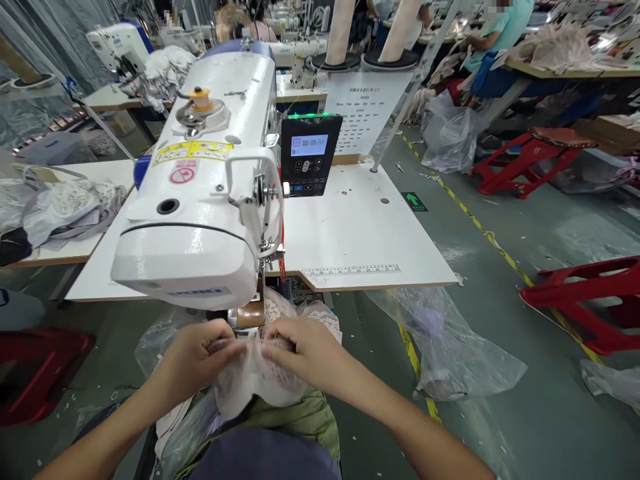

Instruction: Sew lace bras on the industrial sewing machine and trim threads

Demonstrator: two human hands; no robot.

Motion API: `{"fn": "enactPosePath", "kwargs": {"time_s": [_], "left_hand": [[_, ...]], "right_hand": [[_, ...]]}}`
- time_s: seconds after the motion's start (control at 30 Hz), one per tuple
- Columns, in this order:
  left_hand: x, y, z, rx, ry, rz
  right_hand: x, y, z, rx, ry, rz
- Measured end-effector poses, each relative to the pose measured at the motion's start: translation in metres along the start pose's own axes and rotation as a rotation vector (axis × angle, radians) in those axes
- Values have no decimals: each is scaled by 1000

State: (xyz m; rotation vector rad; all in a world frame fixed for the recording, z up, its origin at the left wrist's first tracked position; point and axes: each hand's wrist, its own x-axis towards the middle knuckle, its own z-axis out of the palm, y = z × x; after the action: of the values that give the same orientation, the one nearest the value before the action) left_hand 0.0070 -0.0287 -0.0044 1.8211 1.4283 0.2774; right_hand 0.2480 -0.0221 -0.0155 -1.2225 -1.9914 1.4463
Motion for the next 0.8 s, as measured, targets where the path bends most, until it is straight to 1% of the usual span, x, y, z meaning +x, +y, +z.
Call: {"fn": "enactPosePath", "kwargs": {"time_s": [0.07, 0.1, 0.2, 0.27, 0.33, 0.47, 0.57, 0.7, 0.8], "left_hand": [[9, -1, -10, -13, 63, -59], [14, -1, -14, -24, 87, -58], [28, -2, -17, -91, 150, 22], [36, -5, -17, -139, 196, 86], [42, -9, -16, -166, 236, 112], [48, -18, -17, -174, 272, 116], [51, -22, -18, -148, 309, 141], [54, -22, -20, -90, 350, 117], [54, -20, -20, -94, 355, 108]], "right_hand": [[16, 7, -2, 22, 28, -50], [23, 9, -4, 40, 33, -44], [35, 12, -10, 63, 75, 12], [39, 14, -13, 81, 105, 1], [43, 19, -16, 119, 122, -29], [51, 28, -18, 159, 142, -50], [55, 30, -18, 162, 163, -72], [55, 28, -20, 173, 181, -106], [55, 31, -20, 163, 197, -80]]}}
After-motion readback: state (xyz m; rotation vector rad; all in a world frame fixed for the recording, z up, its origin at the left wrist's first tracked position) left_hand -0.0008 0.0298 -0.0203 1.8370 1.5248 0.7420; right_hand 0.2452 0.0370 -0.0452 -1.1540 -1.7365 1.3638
